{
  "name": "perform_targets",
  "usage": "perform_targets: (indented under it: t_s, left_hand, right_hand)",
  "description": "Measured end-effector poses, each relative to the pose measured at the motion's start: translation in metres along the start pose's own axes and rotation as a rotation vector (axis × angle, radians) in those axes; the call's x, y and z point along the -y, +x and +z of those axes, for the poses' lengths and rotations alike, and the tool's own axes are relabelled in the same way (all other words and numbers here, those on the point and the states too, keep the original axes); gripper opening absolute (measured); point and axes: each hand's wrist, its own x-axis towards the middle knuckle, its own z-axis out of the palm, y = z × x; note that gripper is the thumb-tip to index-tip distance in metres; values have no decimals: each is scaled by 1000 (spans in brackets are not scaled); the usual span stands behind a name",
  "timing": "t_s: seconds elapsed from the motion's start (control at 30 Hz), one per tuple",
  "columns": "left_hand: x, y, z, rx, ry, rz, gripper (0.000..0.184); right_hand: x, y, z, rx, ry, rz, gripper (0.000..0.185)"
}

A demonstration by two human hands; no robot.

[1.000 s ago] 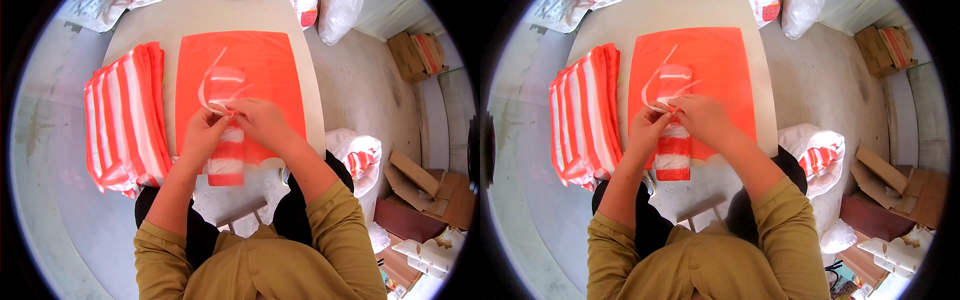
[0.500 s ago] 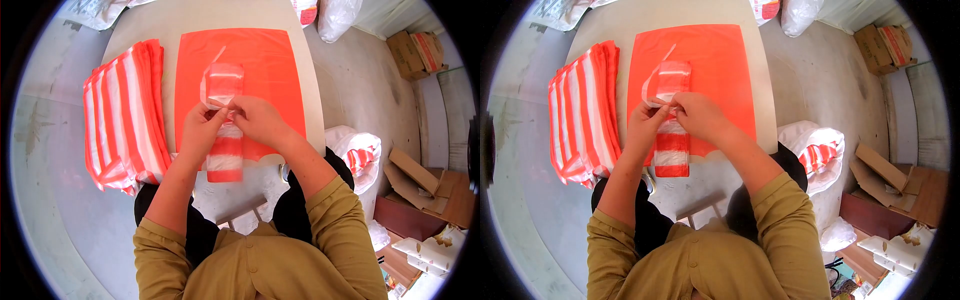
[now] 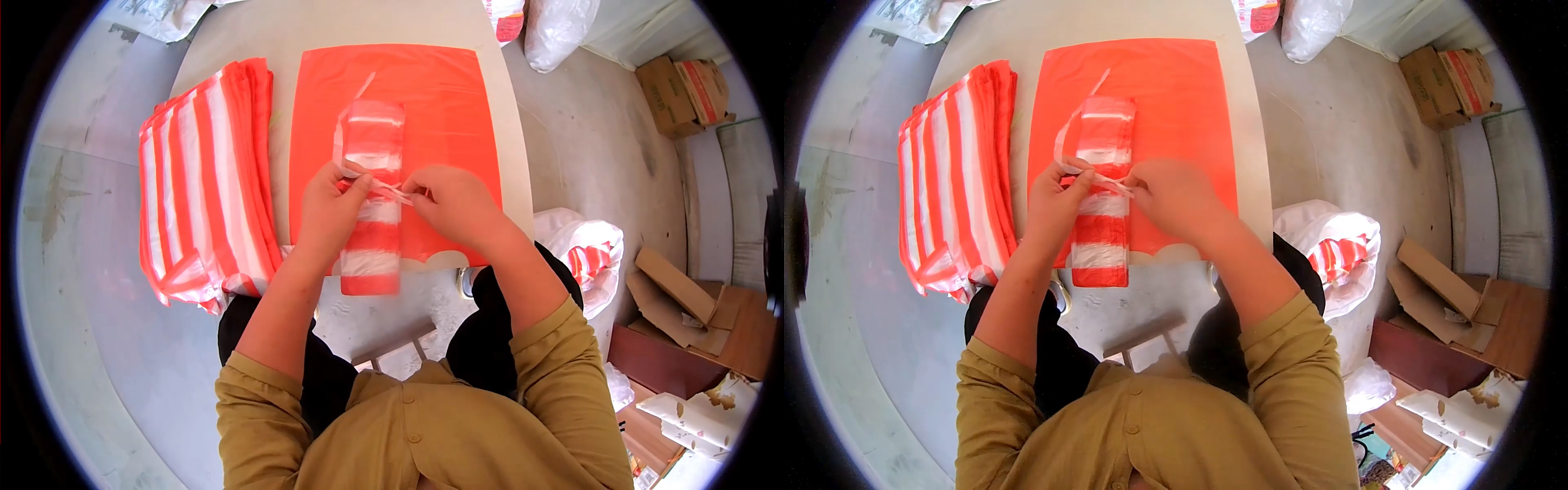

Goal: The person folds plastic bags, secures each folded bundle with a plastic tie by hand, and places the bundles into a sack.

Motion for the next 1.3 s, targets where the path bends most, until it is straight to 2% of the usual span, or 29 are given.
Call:
perform_targets:
  t_s: [0.03, 0.13, 0.2, 0.33, 0.43, 0.53, 0.63, 0.73, 0.93, 1.03, 1.13, 1.3]
  left_hand:
    - [0, 0, 1, -12, 21, -3, 8]
    - [-3, 0, 1, -53, 99, 26, 7]
    - [2, 3, -3, -80, 175, 92, 7]
    - [8, 9, -7, -74, 103, -51, 7]
    - [3, 9, -5, -3, -36, -166, 7]
    - [-7, 4, -2, 72, -107, -181, 9]
    - [-4, 4, -1, 120, -218, -214, 10]
    - [-4, 5, 0, 135, -318, -237, 12]
    - [8, 8, -3, 87, -438, -287, 12]
    - [13, 10, -4, 38, -477, -297, 11]
    - [16, 9, -2, 27, -493, -296, 10]
    - [13, 8, -4, 48, -473, -279, 12]
  right_hand:
    - [-2, -2, -2, 32, 106, 33, 12]
    - [-8, 0, -17, 245, 22, 67, 13]
    - [-18, -1, -20, 218, -114, 78, 14]
    - [-35, 2, -18, 168, -385, 70, 17]
    - [-47, 4, -3, 89, -309, -32, 19]
    - [-25, 6, 2, 111, 162, 67, 25]
    - [-13, 7, 7, 180, 152, 200, 30]
    - [-14, 7, 12, 114, 115, 205, 22]
    - [-34, 9, 20, 1, -275, 16, 13]
    - [-31, 12, 13, 82, -367, 62, 11]
    - [-32, 10, 11, 70, -289, 32, 10]
    - [-33, 14, 2, 121, -336, 40, 12]
